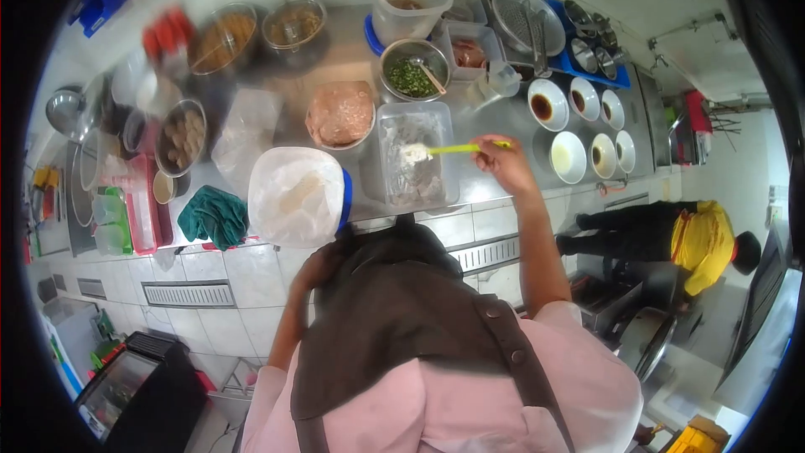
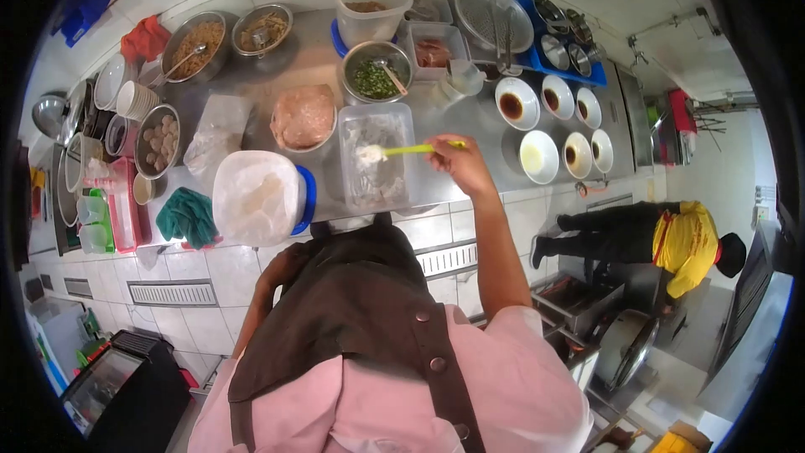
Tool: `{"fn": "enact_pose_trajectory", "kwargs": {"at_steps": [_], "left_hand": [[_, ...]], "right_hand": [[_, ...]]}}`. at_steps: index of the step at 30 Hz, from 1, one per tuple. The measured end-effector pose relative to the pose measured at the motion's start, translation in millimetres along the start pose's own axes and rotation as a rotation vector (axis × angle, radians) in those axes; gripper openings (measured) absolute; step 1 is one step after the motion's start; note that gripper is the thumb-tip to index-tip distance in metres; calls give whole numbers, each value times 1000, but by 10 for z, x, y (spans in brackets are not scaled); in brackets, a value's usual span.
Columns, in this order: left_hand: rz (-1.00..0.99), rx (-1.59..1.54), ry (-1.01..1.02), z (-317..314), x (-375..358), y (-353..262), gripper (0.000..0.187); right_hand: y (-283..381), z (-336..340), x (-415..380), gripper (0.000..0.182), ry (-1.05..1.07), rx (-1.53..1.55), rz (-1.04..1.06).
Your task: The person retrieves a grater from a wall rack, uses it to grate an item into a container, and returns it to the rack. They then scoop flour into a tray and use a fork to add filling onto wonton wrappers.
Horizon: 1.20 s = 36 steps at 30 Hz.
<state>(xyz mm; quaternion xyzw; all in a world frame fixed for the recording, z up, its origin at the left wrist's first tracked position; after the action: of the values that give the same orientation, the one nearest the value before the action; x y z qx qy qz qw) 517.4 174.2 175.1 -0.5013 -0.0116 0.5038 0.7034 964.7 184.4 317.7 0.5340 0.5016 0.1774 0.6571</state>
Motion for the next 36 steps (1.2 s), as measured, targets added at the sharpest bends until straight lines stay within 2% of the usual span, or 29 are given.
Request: {"fn": "enact_pose_trajectory", "kwargs": {"at_steps": [1, 2, 4, 5, 7, 8, 10, 12, 14, 16, 18, 19, 20, 21, 22, 24, 26, 28, 29, 31, 32, 34, 36], "left_hand": [[-2, 9, 11, -34, 44, 6, 40], [-57, 25, 27, -106, 98, 43, 39], [-114, 45, 56, -168, 161, -10, 39], [-137, 28, 74, -174, 199, -96, 39], [-160, 13, 85, -136, 274, -314, 39], [-118, -13, 93, -108, 281, -444, 39], [-69, -44, 99, -110, 312, -582, 40], [-184, -90, 39, -123, 334, -698, 37], [-109, -176, 27, -100, 389, -854, 35], [-33, -262, 17, -146, 500, -967, 33], [29, -510, -233, -245, 660, -1006, 31], [36, -512, -235, -300, 761, -1037, 31], [-29, -486, -394, -327, 889, -1084, 31], [-93, -457, -554, -332, 986, -1151, 32], [-90, -460, -559, -353, 1072, -1216, 32], [-333, -334, -765, -355, 1204, -1363, 26], [-266, -303, -732, -353, 1309, -1414, 22], [-206, -266, -691, -364, 1347, -1419, 20], [-235, -311, -702, -382, 1358, -1412, 18], [-271, -357, -698, -402, 1355, -1433, 18], [-282, -353, -704, -393, 1322, -1460, 19], [-291, -354, -707, -402, 1263, -1527, 20], [-204, -326, -719, -418, 1196, -1637, 22]], "right_hand": [[35, 56, 37, 18, -83, -258, 110], [33, 14, 64, 18, -95, -250, 103], [-1, -199, 88, 16, -131, -694, 491], [-68, -180, 80, 16, -139, -690, 483], [-168, -189, 115, 19, 85, -997, 922], [-90, -189, 41, 19, 88, -994, 923], [87, -180, -185, 19, 370, -1156, 605], [79, -142, -174, 18, 343, -1160, 613], [68, -142, -104, 18, 313, -1166, 622], [50, -231, 47, 18, 133, -1146, 851], [54, -348, 66, 17, 159, -1096, 859], [62, -393, 54, 17, 182, -1045, 871], [76, -397, 30, 17, 189, -1044, 872], [77, -380, -8, 17, 302, -1095, 733], [79, -372, -29, 17, 411, -1142, 591], [121, -379, -22, 16, 356, -1172, 598], [93, -383, 23, 16, 296, -1200, 600], [-44, -448, 138, 18, 175, -1145, 835], [-99, -498, 104, 18, 166, -1144, 832], [-197, -553, -54, 17, 260, -910, 869], [-179, -517, -126, 17, 250, -912, 865], [-115, -438, -243, 17, 455, -1055, 669], [-70, -290, -228, 16, 404, -1161, 735]]}}
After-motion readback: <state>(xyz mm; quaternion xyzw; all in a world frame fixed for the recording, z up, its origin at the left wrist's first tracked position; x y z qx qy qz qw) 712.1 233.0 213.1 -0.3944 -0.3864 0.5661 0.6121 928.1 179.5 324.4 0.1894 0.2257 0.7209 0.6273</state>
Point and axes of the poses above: each hand's wrist, its own x-axis towards the middle knuckle, its own z-axis out of the back of the hand, y = z × x, the point moved 1 cm from there along x, towards the middle knuckle, and after that the axes turned 14 degrees about -y, right-handed, at the moved point
